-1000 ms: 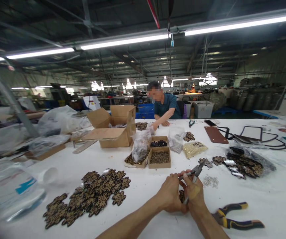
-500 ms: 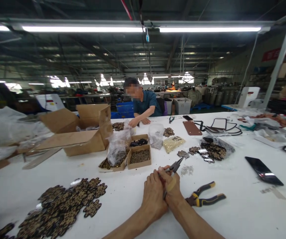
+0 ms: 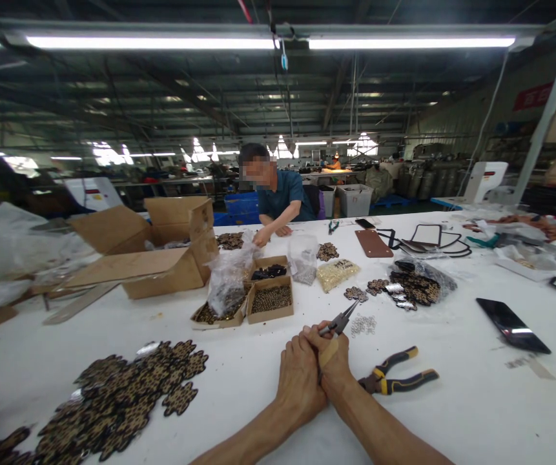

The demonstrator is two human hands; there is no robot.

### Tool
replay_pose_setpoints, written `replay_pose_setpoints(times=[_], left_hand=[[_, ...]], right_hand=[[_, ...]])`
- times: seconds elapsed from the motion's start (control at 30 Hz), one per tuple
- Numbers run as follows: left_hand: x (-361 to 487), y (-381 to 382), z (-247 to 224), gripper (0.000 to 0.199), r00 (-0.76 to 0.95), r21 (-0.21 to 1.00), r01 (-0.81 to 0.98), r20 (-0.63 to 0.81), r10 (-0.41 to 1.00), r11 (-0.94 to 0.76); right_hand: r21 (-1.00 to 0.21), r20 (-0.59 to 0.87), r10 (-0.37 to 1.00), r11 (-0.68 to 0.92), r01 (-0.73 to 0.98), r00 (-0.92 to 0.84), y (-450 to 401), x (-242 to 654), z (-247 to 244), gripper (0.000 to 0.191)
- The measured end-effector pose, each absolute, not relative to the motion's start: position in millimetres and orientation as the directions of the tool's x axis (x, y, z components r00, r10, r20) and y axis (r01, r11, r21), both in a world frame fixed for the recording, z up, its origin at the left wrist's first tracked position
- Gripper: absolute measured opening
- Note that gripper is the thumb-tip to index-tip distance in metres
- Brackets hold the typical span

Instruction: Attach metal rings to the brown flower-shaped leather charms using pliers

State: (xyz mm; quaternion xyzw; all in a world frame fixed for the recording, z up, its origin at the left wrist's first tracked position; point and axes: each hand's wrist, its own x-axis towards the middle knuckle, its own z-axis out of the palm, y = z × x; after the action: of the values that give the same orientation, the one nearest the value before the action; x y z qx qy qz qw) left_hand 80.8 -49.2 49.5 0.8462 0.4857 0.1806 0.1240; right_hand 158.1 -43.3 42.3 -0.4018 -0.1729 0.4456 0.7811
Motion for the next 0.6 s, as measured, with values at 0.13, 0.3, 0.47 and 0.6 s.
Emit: replay_pose_setpoints(times=[0.13, 0.3, 0.47, 0.6], left_hand=[[80.2, -50.1, 48.8, 0.068, 0.468, 0.390, 0.766, 0.206, 0.859, -0.511], [79.0, -51.8, 48.4, 0.069, 0.476, 0.369, 0.769, 0.214, 0.853, -0.522], [78.2, -50.6, 46.9, 0.072, 0.480, 0.366, 0.762, 0.234, 0.845, -0.534], [78.5, -48.8, 44.7, 0.071, 0.483, 0.378, 0.750, 0.248, 0.840, -0.543]], right_hand=[[-0.775, -0.092, 0.836, 0.281, -0.566, 0.541, -43.1, 158.3, 41.7, 0.046], [-0.755, -0.097, 0.839, 0.288, -0.589, 0.535, -40.5, 158.7, 35.9, 0.048], [-0.729, -0.095, 0.850, 0.295, -0.618, 0.518, -38.1, 158.6, 29.1, 0.047], [-0.723, -0.096, 0.850, 0.298, -0.623, 0.517, -36.7, 158.8, 26.5, 0.045]])
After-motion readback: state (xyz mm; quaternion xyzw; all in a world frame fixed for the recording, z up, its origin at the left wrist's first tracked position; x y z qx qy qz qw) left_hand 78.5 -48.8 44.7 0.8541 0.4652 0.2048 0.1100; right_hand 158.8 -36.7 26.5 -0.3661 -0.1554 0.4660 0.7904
